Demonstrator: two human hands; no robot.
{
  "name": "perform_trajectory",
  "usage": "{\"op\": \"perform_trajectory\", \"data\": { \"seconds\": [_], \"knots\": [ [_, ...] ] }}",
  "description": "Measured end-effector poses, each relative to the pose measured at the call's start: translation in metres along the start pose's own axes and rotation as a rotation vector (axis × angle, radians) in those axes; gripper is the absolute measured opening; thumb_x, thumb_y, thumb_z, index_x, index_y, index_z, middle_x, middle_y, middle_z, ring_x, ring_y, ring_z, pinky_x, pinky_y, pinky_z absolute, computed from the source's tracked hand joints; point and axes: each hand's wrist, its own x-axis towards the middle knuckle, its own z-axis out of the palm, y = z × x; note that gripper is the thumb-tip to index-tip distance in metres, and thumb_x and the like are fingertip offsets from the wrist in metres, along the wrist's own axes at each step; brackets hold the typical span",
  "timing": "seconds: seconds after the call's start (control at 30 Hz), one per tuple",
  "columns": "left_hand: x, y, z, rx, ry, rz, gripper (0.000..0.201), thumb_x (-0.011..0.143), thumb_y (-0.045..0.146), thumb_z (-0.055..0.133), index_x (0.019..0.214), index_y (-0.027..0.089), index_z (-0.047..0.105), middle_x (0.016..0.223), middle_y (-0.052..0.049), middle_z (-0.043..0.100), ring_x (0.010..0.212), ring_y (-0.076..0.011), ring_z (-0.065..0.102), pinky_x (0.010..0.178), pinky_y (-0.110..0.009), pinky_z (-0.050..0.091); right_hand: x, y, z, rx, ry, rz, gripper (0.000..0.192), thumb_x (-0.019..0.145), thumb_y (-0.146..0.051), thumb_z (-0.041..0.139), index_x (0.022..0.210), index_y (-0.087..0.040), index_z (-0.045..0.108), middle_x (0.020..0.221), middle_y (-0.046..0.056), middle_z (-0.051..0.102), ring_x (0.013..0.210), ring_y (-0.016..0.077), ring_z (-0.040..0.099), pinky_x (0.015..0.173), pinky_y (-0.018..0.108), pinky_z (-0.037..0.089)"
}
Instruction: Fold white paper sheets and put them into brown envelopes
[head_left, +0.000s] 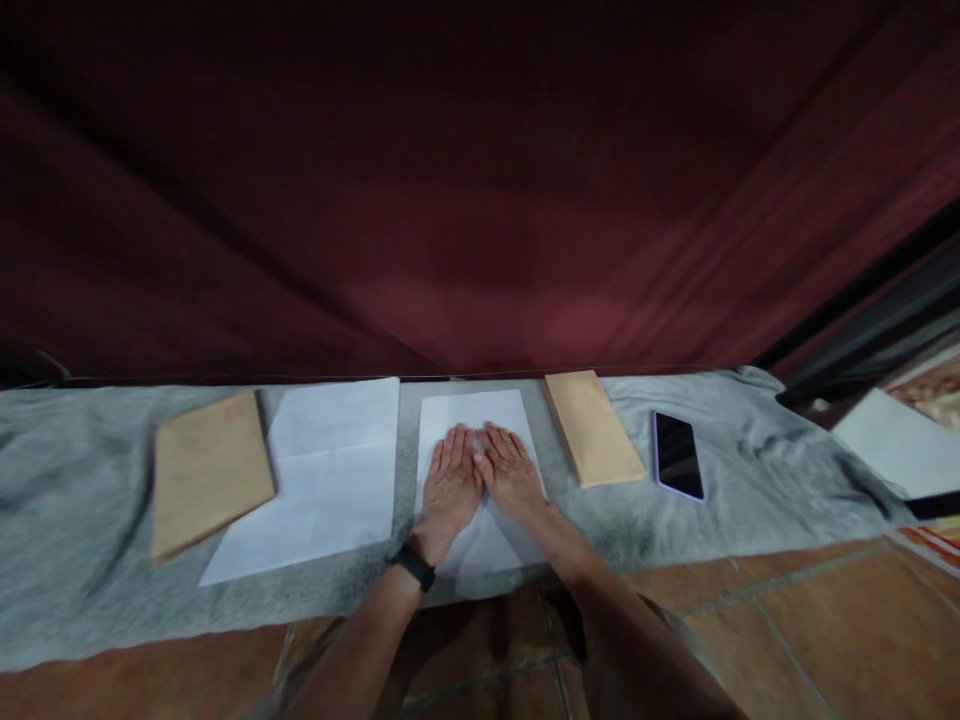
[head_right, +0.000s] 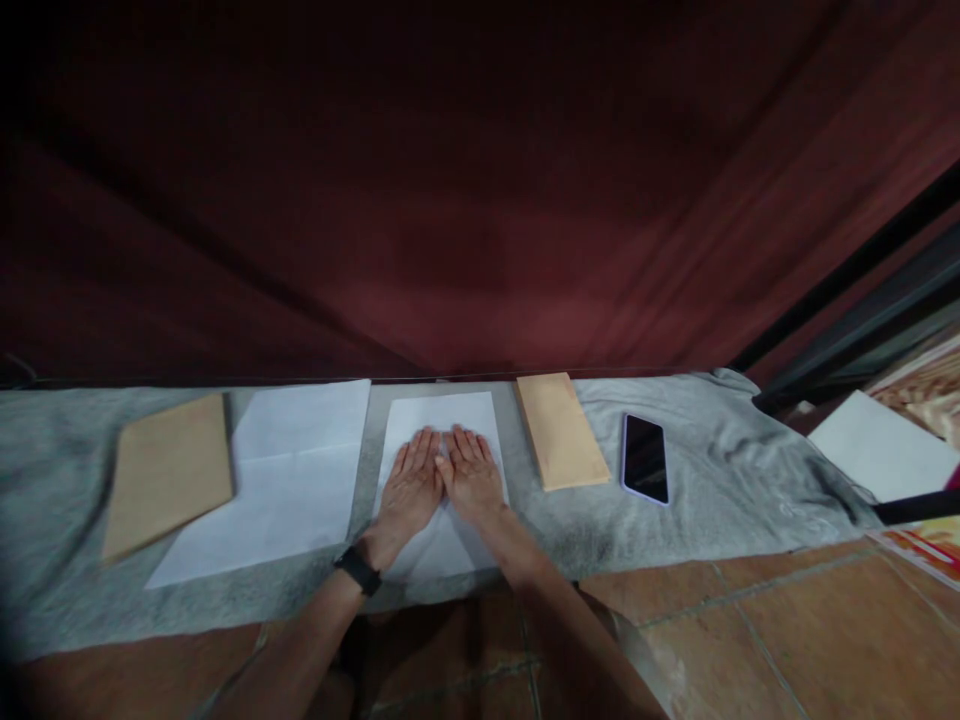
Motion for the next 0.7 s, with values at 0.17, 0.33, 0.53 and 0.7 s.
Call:
{"op": "perform_trajectory", "data": {
  "seconds": [0.17, 0.33, 0.53, 0.7],
  "knots": [
    [0.002, -0.017, -0.001, 0.043, 0.03, -0.143, 0.06, 0.1, 0.028, 0.031, 0.153, 0.001, 0.035, 0.162, -0.021, 0.03, 0.152, -0.0283, 0.025, 0.124, -0.046, 0.023, 0.0, 0.018, -0.002, -0.056, 0.032, 0.084, 0.055, 0.106, -0.037, 0.038, 0.154, -0.011, 0.039, 0.161, 0.016, 0.035, 0.151, 0.0296, 0.03, 0.123, 0.052, 0.025],
    [-0.006, -0.032, 0.0, 0.038, 0.045, -0.185, 0.061, 0.099, 0.028, 0.033, 0.151, -0.003, 0.036, 0.16, -0.023, 0.032, 0.152, -0.0305, 0.027, 0.124, -0.048, 0.024, -0.008, 0.028, -0.003, -0.138, 0.11, 0.115, 0.055, 0.106, -0.037, 0.036, 0.154, -0.01, 0.039, 0.159, 0.017, 0.038, 0.148, 0.0296, 0.035, 0.121, 0.05, 0.029],
    [-0.022, -0.042, -0.004, 0.05, 0.082, -0.238, 0.06, 0.097, 0.027, 0.037, 0.15, -0.003, 0.039, 0.157, -0.024, 0.038, 0.149, -0.0319, 0.034, 0.122, -0.048, 0.029, -0.021, 0.033, -0.011, -0.333, 0.119, 0.096, 0.055, 0.106, -0.033, 0.033, 0.153, -0.004, 0.039, 0.156, 0.019, 0.043, 0.146, 0.0296, 0.038, 0.119, 0.048, 0.033],
    [-0.044, -0.024, -0.012, 0.021, 0.169, -0.049, 0.058, 0.098, 0.024, 0.035, 0.151, 0.001, 0.038, 0.159, -0.021, 0.037, 0.151, -0.0292, 0.029, 0.124, -0.049, 0.026, -0.034, 0.015, -0.019, -0.262, 0.136, 0.058, 0.057, 0.107, -0.034, 0.029, 0.154, -0.003, 0.035, 0.159, 0.019, 0.038, 0.149, 0.0289, 0.033, 0.12, 0.048, 0.031]
  ]
}}
